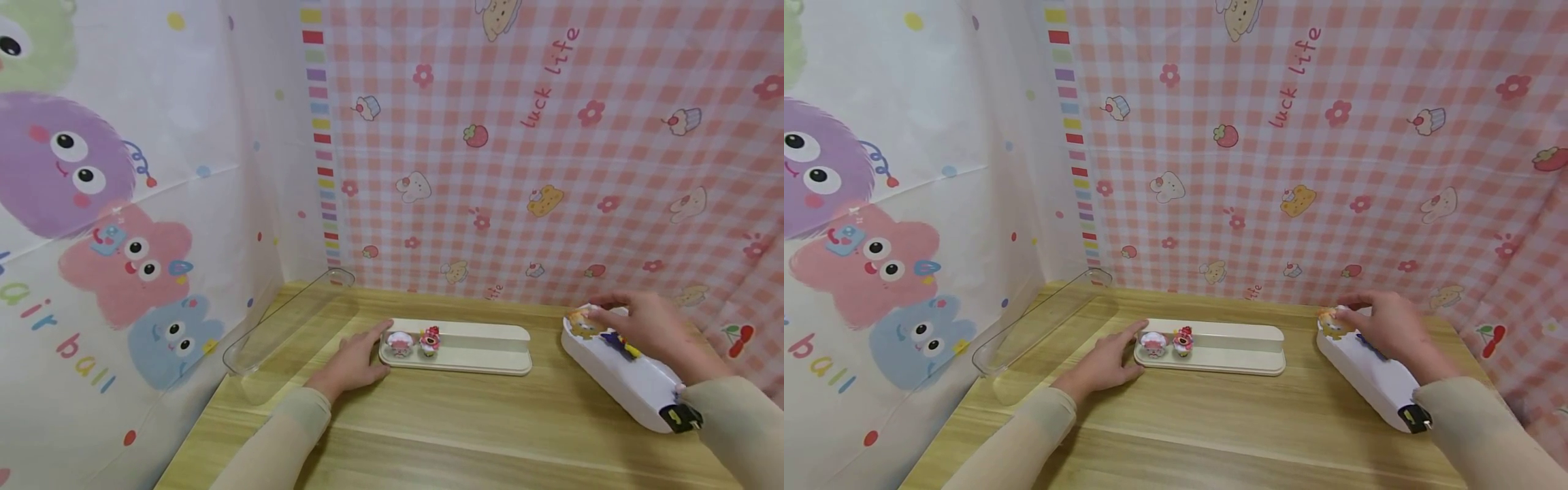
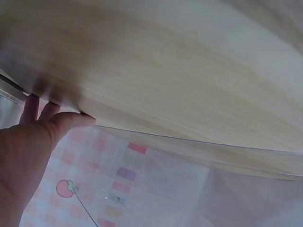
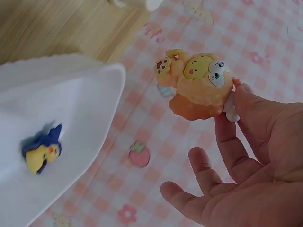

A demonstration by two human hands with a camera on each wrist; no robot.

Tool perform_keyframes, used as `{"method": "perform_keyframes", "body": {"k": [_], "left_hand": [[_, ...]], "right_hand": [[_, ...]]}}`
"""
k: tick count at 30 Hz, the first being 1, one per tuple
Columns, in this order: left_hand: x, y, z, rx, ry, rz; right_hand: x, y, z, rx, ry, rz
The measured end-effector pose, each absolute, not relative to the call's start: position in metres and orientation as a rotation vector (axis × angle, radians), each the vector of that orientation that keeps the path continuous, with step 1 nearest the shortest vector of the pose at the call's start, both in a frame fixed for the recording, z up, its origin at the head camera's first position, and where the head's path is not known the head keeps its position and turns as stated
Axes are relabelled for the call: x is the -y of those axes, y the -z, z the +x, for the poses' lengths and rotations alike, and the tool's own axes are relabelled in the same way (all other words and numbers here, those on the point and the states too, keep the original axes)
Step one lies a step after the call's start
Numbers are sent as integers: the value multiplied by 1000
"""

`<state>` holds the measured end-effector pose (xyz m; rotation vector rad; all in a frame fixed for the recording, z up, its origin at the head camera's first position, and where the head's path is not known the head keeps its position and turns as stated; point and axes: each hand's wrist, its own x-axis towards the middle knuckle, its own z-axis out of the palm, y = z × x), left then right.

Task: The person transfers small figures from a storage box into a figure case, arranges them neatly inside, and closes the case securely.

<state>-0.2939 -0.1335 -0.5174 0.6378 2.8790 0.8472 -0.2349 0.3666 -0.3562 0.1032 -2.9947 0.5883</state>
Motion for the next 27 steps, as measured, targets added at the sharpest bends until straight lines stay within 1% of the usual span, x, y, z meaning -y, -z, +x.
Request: {"method": "perform_keyframes", "body": {"k": [15, 27], "left_hand": [[137, 513, -292, -2844, -855, 681], [134, 512, -293, -2857, -821, 647]], "right_hand": [[-303, 370, -251, 2871, -755, 325], [-256, 389, -262, 2905, -892, 352]]}}
